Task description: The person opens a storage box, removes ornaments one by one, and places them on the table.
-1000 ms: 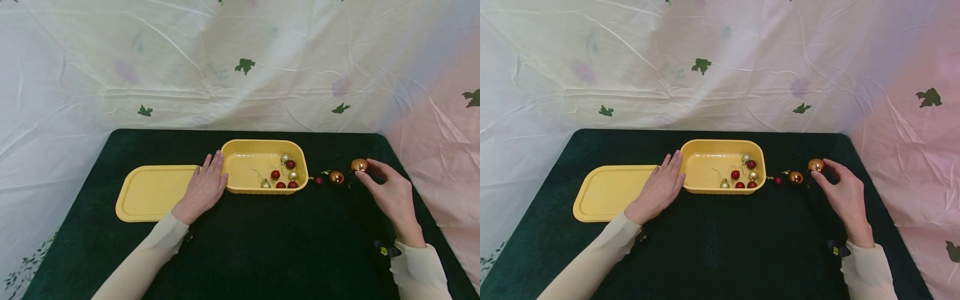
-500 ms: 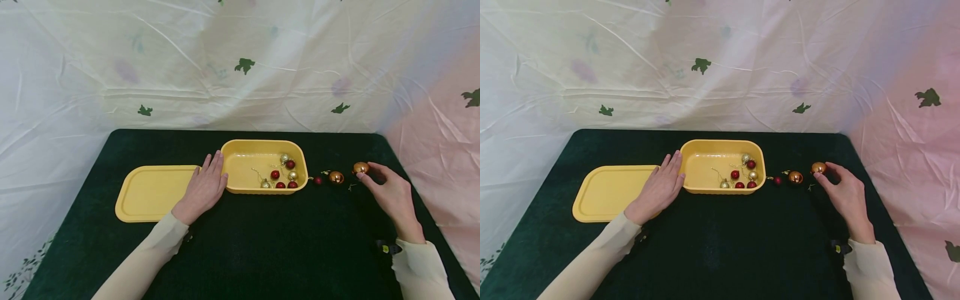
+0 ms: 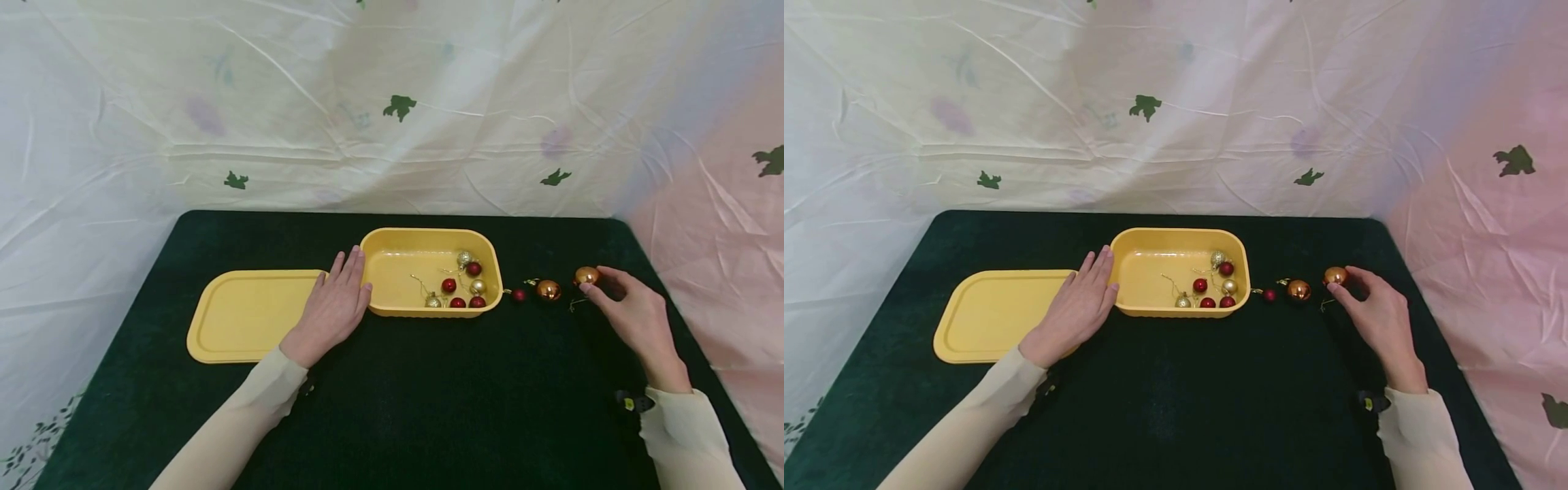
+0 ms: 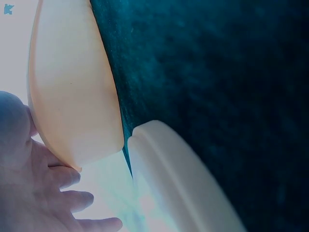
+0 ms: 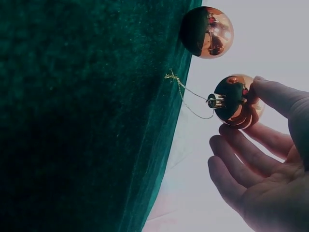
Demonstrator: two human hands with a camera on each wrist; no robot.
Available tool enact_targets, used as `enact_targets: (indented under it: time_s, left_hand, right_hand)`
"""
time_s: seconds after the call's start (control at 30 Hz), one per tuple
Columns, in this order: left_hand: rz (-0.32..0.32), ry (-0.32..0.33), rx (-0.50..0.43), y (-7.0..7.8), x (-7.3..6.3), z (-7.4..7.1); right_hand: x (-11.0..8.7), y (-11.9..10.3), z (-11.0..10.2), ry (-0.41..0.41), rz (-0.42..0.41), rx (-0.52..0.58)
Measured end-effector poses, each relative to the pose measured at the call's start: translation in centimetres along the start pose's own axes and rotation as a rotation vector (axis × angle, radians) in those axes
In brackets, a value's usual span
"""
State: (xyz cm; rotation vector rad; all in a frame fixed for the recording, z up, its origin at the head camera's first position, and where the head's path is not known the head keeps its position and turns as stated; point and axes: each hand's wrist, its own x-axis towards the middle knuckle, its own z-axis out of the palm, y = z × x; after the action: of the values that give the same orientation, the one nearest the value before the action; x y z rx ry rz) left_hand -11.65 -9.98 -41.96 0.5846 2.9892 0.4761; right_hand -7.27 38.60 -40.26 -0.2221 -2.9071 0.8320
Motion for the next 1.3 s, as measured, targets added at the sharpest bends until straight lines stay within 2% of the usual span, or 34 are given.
enact_targets:
  time_s: [0.5, 1.03, 1.3]
  left_hand:
    - [0.009, 0.026, 0.002, -0.1, -0.1, 0.2]
    - [0.005, 0.01, -0.014, 0.0, 0.0, 0.2]
    - [0.008, -0.001, 0.014, 0.0, 0.0, -0.2]
  right_hand:
    - [1.2, 0.2, 0.4, -0.081, -0.052, -0.09]
    - [1.9, 0.8, 0.8, -0.169, -0.029, -0.132]
    - [2.1, 0.7, 0.6, -0.193, -0.01, -0.142]
